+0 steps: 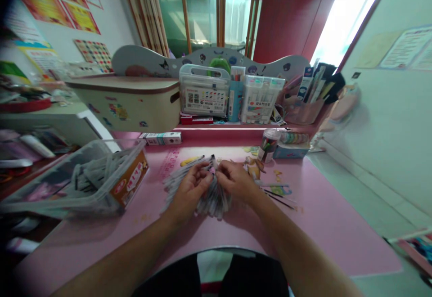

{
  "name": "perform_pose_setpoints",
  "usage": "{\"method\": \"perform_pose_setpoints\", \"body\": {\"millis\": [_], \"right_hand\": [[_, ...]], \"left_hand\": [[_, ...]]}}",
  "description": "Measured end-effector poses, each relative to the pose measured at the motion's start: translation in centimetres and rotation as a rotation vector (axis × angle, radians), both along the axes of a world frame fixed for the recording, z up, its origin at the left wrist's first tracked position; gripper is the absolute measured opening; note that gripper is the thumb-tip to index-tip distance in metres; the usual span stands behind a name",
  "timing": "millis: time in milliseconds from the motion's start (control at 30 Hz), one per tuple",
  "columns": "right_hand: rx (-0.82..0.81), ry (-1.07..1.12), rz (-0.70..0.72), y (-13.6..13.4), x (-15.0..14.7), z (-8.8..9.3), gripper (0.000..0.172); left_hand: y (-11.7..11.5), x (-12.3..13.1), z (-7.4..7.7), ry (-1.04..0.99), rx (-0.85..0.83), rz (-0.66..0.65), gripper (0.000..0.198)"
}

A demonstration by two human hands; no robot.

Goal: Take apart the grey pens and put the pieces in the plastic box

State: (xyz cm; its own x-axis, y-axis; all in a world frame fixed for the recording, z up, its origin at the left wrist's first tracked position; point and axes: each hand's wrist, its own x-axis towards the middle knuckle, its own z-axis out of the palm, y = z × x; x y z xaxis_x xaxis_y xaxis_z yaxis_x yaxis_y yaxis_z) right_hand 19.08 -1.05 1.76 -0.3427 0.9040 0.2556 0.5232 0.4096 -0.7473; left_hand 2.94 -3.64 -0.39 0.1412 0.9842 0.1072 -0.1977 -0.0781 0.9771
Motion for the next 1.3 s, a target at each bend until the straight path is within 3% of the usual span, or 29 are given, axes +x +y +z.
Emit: {"method": "perform_pose_setpoints", "body": {"millis": [167, 300, 367, 567, 833, 933, 1133, 1300], "right_hand": [[-0.005, 0.205, 0.226, -1.1, -1.8, -0.9, 0.012], [-0.224, 0.241, 0.217, -1.0, -1.5, -1.4, 0.008], [-0.223, 0.192, 0.203, -0.9, -1.4, -1.6, 0.01], [-0.074, 0.121, 0.187, -1.0, -1.7, -1.3, 0.021], [-0.106, 0.169, 0.181, -1.0, -1.7, -1.5, 0.029], [-0.231, 0.286, 0.235, -0.9, -1.7, -1.9, 0.033], [-0.717, 0.648, 0.338, -1.0, -1.8, -2.4, 0.04], [-0.945, 0.769, 0.407, -0.9, -1.5, -2.3, 0.039]], "left_hand": [[0.3, -0.2, 0.7, -0.088, 0.019, 0.02, 0.021], [0.5, -0.8, 1.2, -0.031, 0.049, 0.261, 0.015], [0.6, -1.1, 1.4, 0.004, 0.082, 0.325, 0.016], [0.6, -0.9, 0.9, 0.036, 0.072, 0.154, 0.011], [0.6, -0.7, 1.2, 0.064, 0.106, 0.169, 0.012], [0.6, -0.8, 1.2, 0.052, 0.085, 0.138, 0.015], [0.9, -1.2, 0.4, 0.028, 0.03, 0.062, 0.019], [0.9, -1.3, 0.1, 0.014, 0.002, -0.005, 0.021]]}}
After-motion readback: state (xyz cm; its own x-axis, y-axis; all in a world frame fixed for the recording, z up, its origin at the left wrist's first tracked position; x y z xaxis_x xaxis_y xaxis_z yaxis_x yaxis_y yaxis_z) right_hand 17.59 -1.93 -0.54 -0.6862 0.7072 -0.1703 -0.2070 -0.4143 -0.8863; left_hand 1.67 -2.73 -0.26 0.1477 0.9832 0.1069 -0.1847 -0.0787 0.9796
